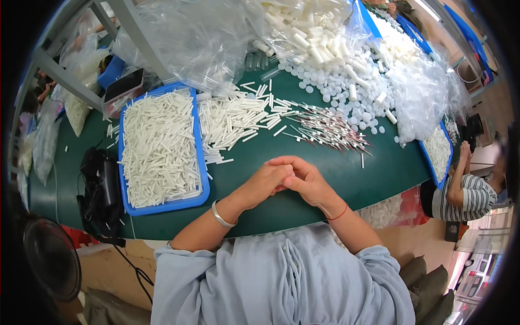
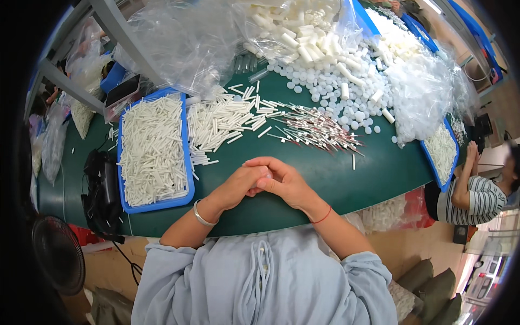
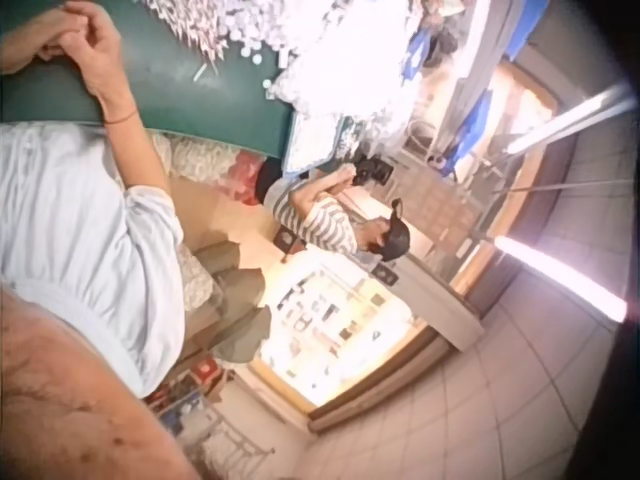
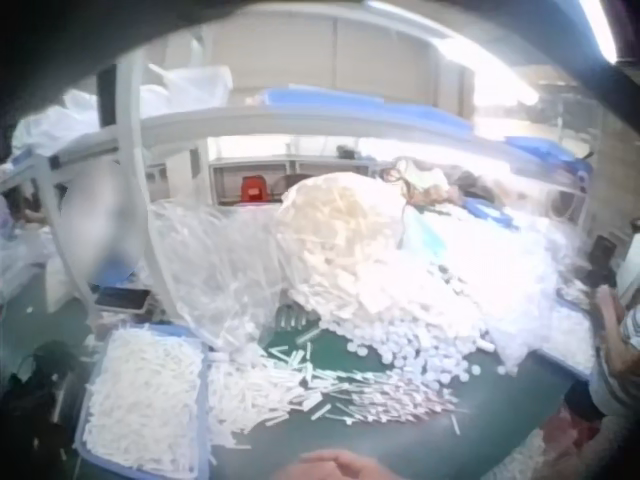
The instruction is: The person assembles cylindrical components by inserting wire assemblies and tubes into circular caps and wrapping them with foam sleeves by hand.
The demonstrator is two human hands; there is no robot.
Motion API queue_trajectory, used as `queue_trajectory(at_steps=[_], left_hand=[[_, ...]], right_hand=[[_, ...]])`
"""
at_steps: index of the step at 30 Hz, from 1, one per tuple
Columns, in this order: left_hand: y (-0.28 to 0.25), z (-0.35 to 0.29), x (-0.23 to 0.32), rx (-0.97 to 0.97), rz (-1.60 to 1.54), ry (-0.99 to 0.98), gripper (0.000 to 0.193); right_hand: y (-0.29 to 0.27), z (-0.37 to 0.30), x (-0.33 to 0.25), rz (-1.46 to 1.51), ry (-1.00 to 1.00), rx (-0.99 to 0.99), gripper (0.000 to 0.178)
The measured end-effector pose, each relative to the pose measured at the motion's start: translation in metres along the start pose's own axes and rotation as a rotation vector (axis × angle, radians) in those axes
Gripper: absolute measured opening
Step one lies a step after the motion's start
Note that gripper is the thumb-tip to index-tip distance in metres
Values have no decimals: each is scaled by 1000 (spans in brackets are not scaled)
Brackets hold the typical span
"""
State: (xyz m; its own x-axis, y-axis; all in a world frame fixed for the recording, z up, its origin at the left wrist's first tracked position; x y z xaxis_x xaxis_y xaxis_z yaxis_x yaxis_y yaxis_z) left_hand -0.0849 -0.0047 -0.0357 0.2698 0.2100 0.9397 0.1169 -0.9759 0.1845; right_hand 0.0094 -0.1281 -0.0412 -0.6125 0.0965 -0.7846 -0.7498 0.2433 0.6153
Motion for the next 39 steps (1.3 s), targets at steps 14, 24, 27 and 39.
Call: queue_trajectory(at_steps=[14,24,27,39], left_hand=[[6,2,-15,-24,-297,-57,33],[6,3,-18,-95,-326,-115,34],[7,6,-12,-152,-370,-113,40],[37,4,-5,-93,-612,-141,49]], right_hand=[[-3,-11,0,288,103,37,47],[-2,-17,2,267,65,39,47],[-7,-19,4,296,29,29,47],[16,-54,-2,-1095,-657,187,78]])
Point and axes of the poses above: each hand's wrist, its own z-axis towards the middle knuckle, its own y-axis out of the palm, x = y × z, the point moved 1 cm from there along z, towards the middle knuckle, and after that the axes turned 8 degrees about z, right-handed, at the moved point
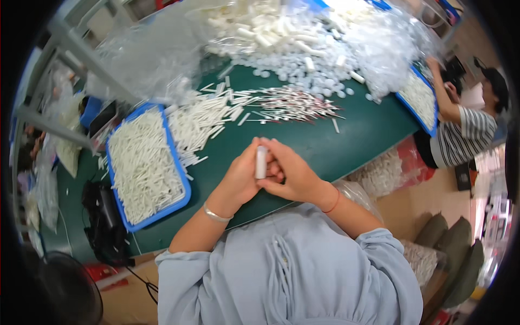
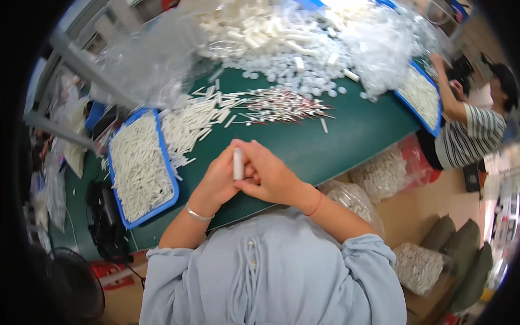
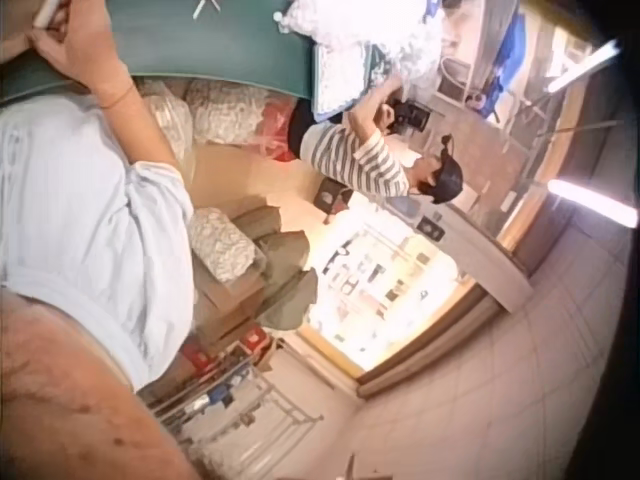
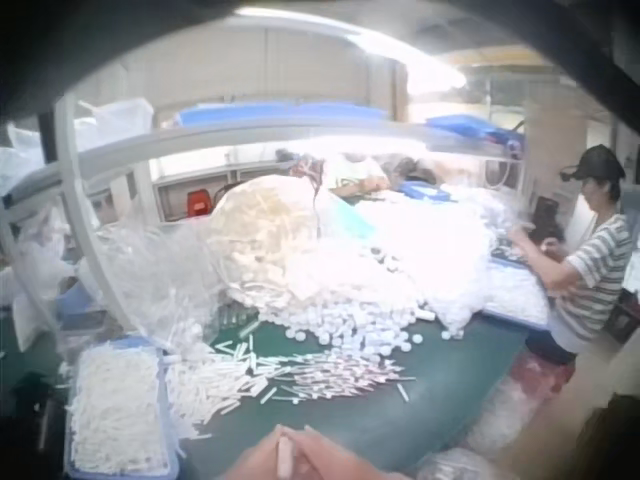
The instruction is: The person assembles cylindrical components by inserting wire assemblies and tubes into circular caps and wrapping them with foam sleeves by hand.
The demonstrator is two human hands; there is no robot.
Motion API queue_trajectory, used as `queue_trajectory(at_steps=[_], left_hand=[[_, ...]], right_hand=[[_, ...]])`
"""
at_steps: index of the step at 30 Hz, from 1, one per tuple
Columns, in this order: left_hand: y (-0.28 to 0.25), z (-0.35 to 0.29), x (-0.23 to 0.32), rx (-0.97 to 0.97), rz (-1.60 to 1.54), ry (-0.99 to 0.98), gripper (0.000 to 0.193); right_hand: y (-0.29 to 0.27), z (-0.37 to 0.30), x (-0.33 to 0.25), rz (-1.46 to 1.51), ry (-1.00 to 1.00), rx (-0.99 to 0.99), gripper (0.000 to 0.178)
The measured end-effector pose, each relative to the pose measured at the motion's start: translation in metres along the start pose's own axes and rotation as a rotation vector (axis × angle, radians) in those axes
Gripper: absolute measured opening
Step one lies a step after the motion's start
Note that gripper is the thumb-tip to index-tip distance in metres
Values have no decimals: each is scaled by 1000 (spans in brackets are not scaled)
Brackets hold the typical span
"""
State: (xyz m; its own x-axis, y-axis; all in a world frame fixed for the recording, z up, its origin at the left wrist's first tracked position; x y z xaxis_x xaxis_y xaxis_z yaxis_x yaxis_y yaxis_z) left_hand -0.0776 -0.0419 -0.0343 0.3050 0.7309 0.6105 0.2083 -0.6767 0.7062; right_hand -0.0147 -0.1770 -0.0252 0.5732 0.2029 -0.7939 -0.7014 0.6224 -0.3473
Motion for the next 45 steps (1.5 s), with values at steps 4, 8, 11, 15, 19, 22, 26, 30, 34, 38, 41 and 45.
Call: queue_trajectory(at_steps=[4,8,11,15,19,22,26,30,34,38,41,45], left_hand=[[11,-2,-13,-17,-29,-71,48],[30,2,-38,57,-78,-127,50],[48,0,-53,-87,159,-210,52],[35,-12,-42,101,709,136,21],[13,-2,-2,329,1019,483,23],[-23,5,37,581,1453,635,22],[-65,19,57,659,1972,862,25],[-81,38,51,675,2117,953,22],[-77,48,53,714,2080,918,13],[-83,44,51,757,2065,966,12],[-77,43,48,749,2045,989,15],[-76,46,53,796,2036,1005,14]], right_hand=[[-3,-20,-1,-81,-75,63,76],[-9,-54,-1,-95,-42,190,68],[-28,-87,-8,-159,-47,380,69],[-54,-155,-23,-161,248,490,63],[-79,-271,-2,-222,707,620,61],[-84,-359,23,-483,887,492,68],[-96,-351,21,-780,813,354,63],[-119,-187,-13,-562,426,463,43],[-116,-51,9,-512,104,332,30],[-99,64,82,-549,-90,207,15],[-90,104,136,-773,-109,121,12],[-74,114,154,-1011,-99,-108,7]])
Point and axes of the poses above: each hand's wrist, its own z-axis towards the middle knuckle, its own y-axis out of the palm, x = y × z, the point moved 1 cm from there along z, towards the middle knuckle, and after that the axes turned 8 degrees about z, right-handed, at the moved point
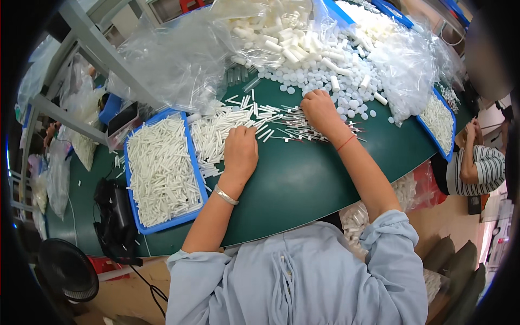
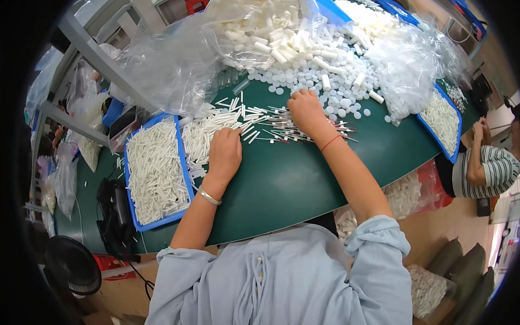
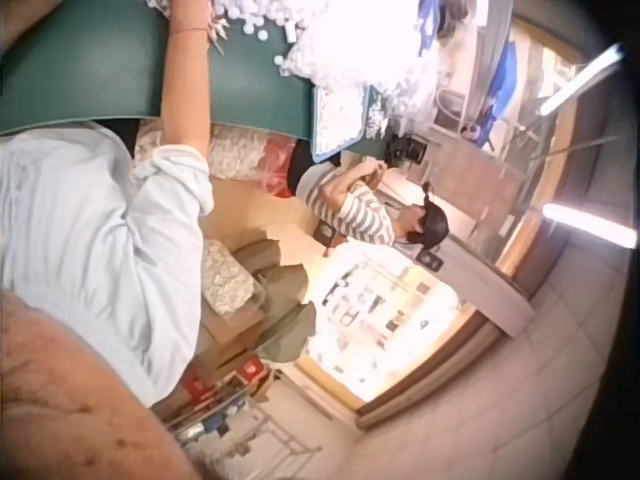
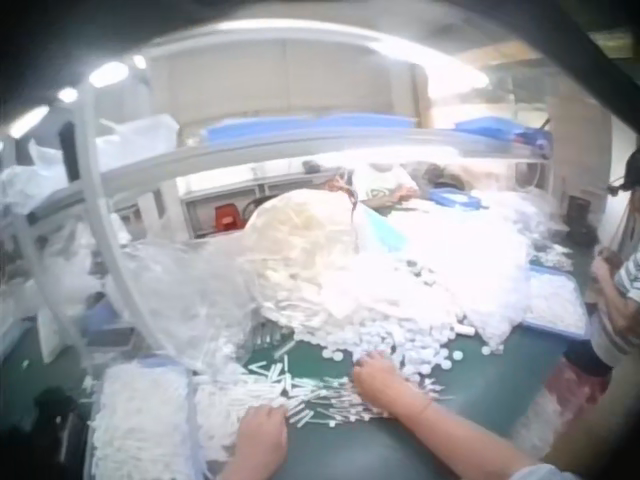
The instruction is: The person assembles cylindrical components by inserting wire assemblies and tubes into circular caps and wrapping them with foam sleeves by hand.
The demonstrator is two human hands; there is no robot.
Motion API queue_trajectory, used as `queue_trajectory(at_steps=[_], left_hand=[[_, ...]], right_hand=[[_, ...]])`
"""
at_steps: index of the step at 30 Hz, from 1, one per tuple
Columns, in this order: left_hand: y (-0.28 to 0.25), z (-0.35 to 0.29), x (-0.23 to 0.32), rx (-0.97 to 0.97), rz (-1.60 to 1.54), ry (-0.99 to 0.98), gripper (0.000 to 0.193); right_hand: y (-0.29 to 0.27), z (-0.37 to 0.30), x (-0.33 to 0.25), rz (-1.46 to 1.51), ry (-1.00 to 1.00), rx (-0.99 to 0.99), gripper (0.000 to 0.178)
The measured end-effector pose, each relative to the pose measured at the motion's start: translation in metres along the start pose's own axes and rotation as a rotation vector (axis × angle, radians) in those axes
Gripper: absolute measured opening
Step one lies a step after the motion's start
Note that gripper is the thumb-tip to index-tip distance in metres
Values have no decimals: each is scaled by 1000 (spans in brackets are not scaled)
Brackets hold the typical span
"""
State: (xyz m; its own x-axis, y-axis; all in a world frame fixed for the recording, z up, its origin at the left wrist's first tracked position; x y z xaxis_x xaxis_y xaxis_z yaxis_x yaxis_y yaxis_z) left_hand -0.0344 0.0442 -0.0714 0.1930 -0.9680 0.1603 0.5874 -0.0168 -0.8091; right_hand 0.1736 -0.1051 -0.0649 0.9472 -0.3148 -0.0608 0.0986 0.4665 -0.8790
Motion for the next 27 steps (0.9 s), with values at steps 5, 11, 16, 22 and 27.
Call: queue_trajectory(at_steps=[5,11,16,22,27], left_hand=[[4,12,8,-93,23,3,21],[16,16,8,-144,75,17,10],[16,18,4,-150,76,44,10],[-16,23,20,-151,-209,-143,8],[-32,6,38,-292,-842,-370,16]], right_hand=[[-7,-9,-23,147,-17,49,4],[-40,-14,-39,422,89,202,4],[-58,-24,-49,673,228,127,10],[-66,-39,-67,777,252,111,10],[-73,-45,-84,799,166,142,12]])
Point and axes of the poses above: each hand's wrist, its own z-axis towards the middle knuckle, its own y-axis out of the palm, x = y × z, the point moved 1 cm from there along z, towards the middle knuckle, and after that the axes turned 8 degrees about z, right-handed, at the moved point
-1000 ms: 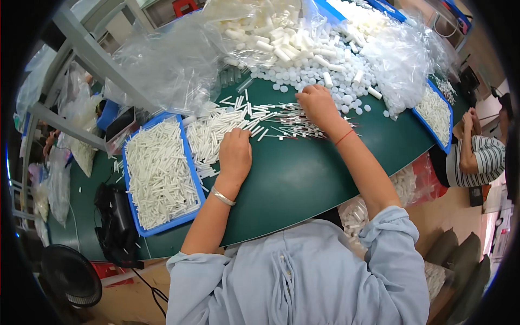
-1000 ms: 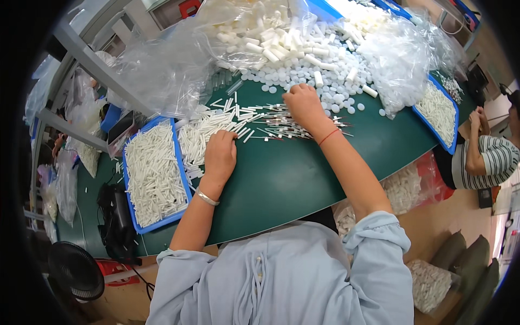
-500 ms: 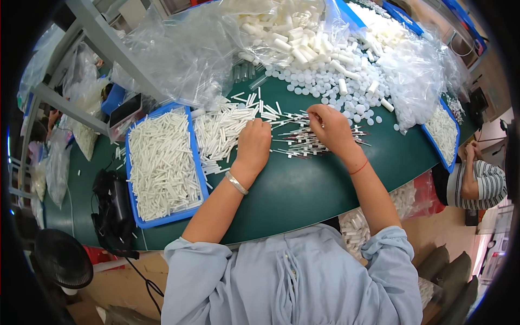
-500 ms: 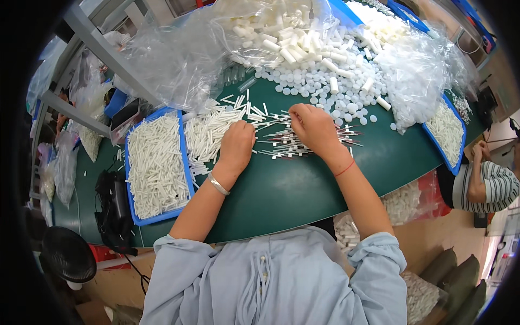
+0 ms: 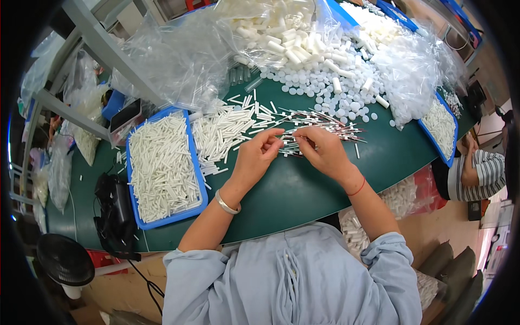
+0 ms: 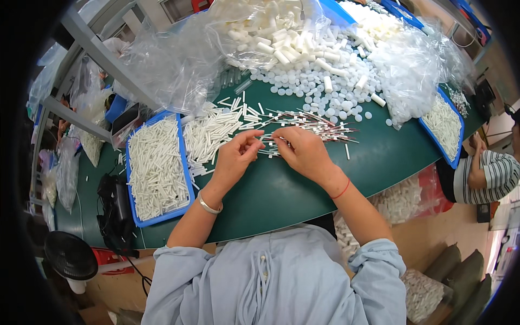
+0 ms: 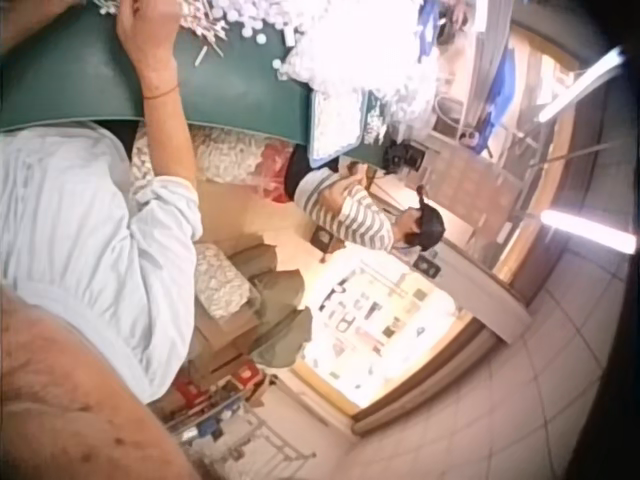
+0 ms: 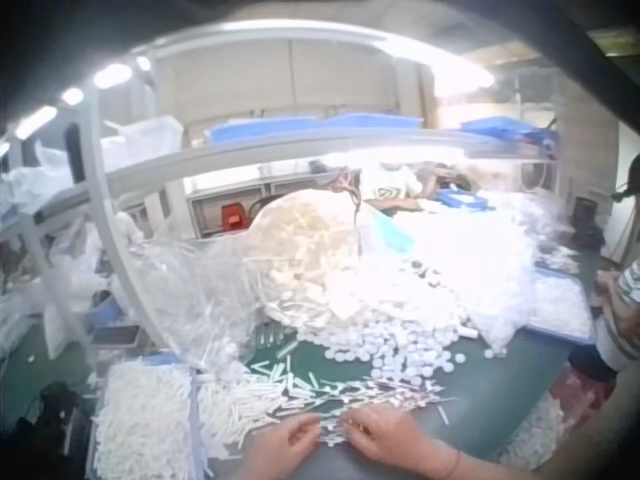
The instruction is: The person assembles cylindrical components by inserting wire assemblies and tubes into circular caps and wrapping them with foam sleeves by hand.
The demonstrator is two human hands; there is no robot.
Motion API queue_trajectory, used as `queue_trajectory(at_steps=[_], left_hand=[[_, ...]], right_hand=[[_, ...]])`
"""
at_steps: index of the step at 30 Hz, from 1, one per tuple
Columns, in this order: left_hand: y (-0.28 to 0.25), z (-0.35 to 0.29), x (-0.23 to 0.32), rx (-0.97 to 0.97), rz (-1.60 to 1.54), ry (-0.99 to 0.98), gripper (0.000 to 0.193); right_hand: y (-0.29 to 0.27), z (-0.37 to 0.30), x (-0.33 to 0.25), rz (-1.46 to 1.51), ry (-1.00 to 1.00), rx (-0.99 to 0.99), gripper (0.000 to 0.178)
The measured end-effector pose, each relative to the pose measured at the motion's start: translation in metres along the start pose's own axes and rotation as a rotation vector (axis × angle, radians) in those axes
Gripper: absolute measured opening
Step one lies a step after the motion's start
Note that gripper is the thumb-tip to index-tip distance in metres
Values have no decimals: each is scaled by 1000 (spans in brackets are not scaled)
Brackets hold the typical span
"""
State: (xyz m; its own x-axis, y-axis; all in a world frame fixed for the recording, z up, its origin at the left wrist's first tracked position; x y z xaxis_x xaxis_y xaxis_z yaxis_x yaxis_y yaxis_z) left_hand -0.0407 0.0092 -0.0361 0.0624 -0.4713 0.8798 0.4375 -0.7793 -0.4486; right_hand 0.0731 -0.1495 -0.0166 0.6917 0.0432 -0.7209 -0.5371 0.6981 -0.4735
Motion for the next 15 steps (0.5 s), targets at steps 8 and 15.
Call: queue_trajectory(at_steps=[8,15], left_hand=[[0,-11,17,51,-1,44,14],[3,-15,15,5,104,113,14]], right_hand=[[-6,-3,-11,-94,-110,-33,10],[-9,-6,-12,-188,-168,-222,20]])
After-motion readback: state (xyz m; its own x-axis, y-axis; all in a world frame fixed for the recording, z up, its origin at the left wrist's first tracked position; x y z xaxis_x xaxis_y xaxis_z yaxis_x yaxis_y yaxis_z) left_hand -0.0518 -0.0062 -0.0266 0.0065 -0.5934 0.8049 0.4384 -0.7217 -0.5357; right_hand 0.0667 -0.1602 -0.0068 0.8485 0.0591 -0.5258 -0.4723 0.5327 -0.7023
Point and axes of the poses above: each hand's wrist, its own z-axis towards the middle knuckle, its own y-axis out of the palm, x = y × z, the point moved 1 cm from there along z, towards the middle knuckle, and after that the axes turned 8 degrees about z, right-handed, at the moved point
